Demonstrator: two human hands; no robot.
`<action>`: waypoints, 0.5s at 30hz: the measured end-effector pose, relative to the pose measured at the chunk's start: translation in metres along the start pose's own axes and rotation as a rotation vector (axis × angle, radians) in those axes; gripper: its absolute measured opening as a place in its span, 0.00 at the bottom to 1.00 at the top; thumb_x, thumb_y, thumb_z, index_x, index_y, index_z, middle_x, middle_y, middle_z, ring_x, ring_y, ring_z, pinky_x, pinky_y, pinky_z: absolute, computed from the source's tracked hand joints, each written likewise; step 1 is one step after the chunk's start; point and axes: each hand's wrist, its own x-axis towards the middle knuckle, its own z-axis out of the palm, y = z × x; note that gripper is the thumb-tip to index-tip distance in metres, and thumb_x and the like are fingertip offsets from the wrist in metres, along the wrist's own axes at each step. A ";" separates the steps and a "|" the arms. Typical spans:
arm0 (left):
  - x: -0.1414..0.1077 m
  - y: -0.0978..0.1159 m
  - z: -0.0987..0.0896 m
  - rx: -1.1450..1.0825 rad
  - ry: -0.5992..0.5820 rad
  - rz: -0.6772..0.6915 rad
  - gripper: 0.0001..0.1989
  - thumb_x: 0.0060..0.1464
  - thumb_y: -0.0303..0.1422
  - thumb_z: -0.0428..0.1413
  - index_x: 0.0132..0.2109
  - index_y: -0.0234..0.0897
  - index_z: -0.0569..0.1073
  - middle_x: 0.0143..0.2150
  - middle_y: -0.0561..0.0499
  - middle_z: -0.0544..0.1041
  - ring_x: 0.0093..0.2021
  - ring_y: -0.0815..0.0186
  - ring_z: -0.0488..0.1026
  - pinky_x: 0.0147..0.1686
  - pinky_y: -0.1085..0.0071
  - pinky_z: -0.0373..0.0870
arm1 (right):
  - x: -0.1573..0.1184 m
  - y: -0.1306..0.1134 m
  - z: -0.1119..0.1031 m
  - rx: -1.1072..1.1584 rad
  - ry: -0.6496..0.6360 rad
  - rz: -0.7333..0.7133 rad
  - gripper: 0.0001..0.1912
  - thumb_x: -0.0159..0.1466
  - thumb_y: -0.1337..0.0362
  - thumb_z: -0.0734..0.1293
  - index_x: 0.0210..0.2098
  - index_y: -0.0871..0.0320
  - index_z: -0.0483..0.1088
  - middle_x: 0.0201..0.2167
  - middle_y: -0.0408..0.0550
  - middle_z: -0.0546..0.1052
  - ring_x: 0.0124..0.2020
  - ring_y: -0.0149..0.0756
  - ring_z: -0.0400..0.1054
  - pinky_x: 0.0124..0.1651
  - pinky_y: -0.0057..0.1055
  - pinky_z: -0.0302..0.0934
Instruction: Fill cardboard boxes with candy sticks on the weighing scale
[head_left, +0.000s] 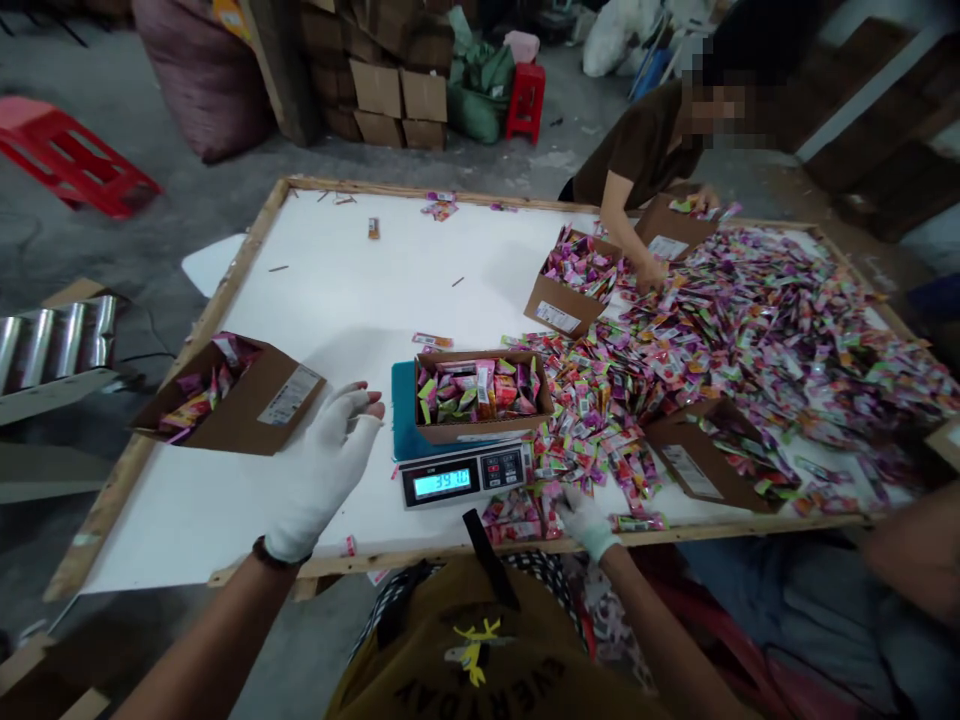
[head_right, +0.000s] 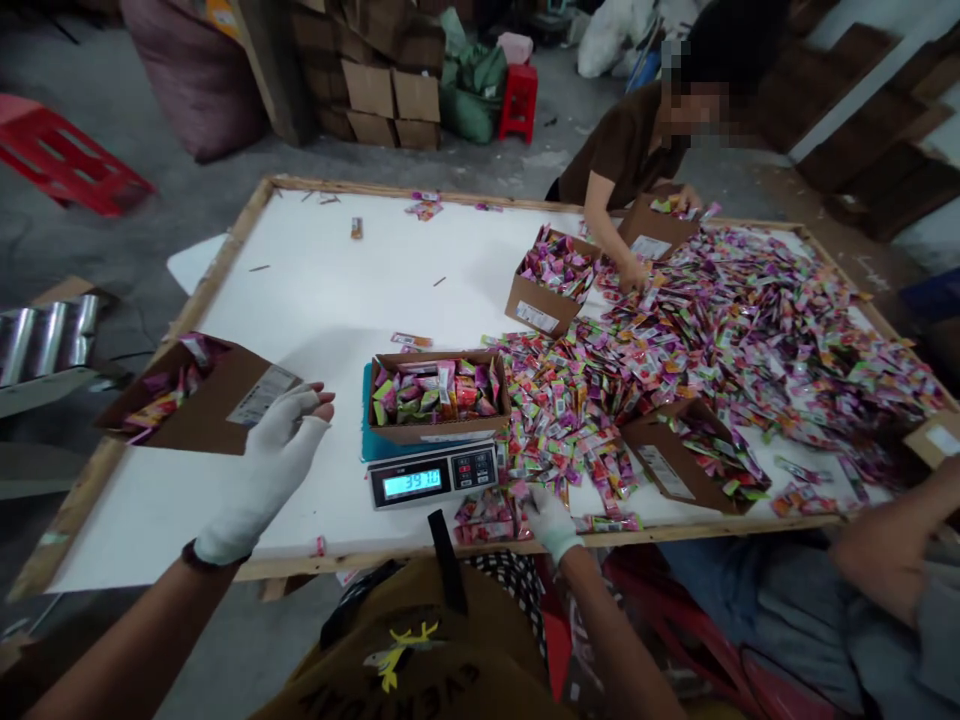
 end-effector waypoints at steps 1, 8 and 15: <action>0.000 -0.004 -0.001 0.000 0.003 -0.011 0.18 0.62 0.45 0.54 0.50 0.38 0.77 0.59 0.44 0.76 0.62 0.56 0.71 0.66 0.59 0.62 | -0.001 -0.004 -0.015 0.039 0.060 -0.079 0.10 0.69 0.68 0.61 0.43 0.58 0.74 0.37 0.48 0.79 0.40 0.37 0.74 0.47 0.33 0.69; 0.002 0.033 0.005 -0.115 -0.030 -0.038 0.18 0.61 0.41 0.53 0.53 0.39 0.75 0.56 0.45 0.78 0.59 0.56 0.73 0.62 0.61 0.66 | -0.030 -0.113 -0.143 0.194 0.685 -0.757 0.15 0.70 0.64 0.62 0.54 0.55 0.72 0.50 0.53 0.78 0.50 0.41 0.73 0.54 0.38 0.69; -0.003 0.051 0.002 -0.142 -0.108 -0.070 0.22 0.62 0.41 0.51 0.58 0.37 0.73 0.59 0.43 0.76 0.59 0.56 0.73 0.62 0.59 0.67 | -0.015 -0.104 -0.138 0.332 0.644 -0.572 0.18 0.71 0.56 0.62 0.54 0.57 0.73 0.49 0.55 0.78 0.47 0.42 0.74 0.54 0.38 0.69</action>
